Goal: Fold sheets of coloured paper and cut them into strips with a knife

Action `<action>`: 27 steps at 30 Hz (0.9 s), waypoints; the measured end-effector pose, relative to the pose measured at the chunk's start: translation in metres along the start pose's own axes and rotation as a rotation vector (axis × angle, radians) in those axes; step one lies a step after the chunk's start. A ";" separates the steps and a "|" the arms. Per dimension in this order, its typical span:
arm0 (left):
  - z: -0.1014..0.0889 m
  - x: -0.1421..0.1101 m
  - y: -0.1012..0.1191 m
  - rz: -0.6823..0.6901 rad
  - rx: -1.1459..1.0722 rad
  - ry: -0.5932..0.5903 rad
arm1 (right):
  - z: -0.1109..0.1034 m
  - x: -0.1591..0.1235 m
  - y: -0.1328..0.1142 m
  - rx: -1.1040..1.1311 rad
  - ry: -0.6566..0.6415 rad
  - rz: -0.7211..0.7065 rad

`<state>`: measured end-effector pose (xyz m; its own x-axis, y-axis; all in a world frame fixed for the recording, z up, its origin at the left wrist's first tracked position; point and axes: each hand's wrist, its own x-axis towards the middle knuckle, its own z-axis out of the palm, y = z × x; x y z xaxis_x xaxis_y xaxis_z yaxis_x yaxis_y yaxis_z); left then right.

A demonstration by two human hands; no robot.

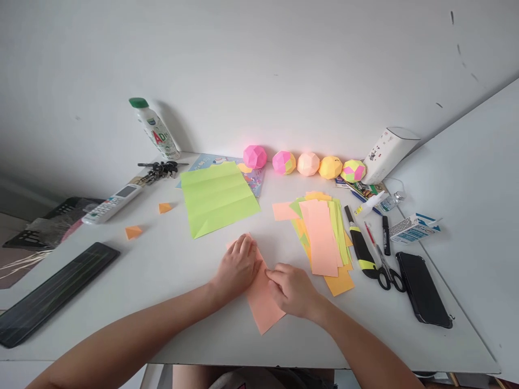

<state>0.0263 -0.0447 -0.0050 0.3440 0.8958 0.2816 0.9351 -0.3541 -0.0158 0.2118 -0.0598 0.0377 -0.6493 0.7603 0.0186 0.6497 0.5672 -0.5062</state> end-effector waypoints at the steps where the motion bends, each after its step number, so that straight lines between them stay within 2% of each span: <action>1: 0.000 0.001 0.000 0.009 0.013 0.000 | -0.002 0.003 0.003 -0.012 -0.005 0.007; 3: 0.000 0.002 -0.002 0.017 0.026 0.008 | -0.003 0.009 0.007 -0.076 0.012 0.017; 6: -0.003 0.007 -0.006 0.041 0.024 0.007 | 0.006 0.023 0.009 -0.163 0.071 0.038; 12: -0.009 0.018 -0.021 0.112 -0.015 -0.120 | 0.028 0.052 0.010 -0.299 0.106 0.026; 16: -0.006 0.020 -0.024 0.118 -0.047 -0.089 | 0.028 0.062 0.012 -0.372 0.101 0.009; 21: -0.002 0.017 -0.021 0.139 0.021 -0.061 | 0.029 0.052 0.013 -0.417 0.115 -0.042; 27: 0.001 0.016 -0.022 0.121 -0.032 -0.049 | 0.030 0.013 0.013 -0.450 0.145 -0.133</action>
<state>0.0110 -0.0227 -0.0011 0.4582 0.8579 0.2324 0.8837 -0.4678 -0.0154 0.2000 -0.0517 0.0054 -0.6973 0.6901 0.1937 0.6920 0.7186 -0.0688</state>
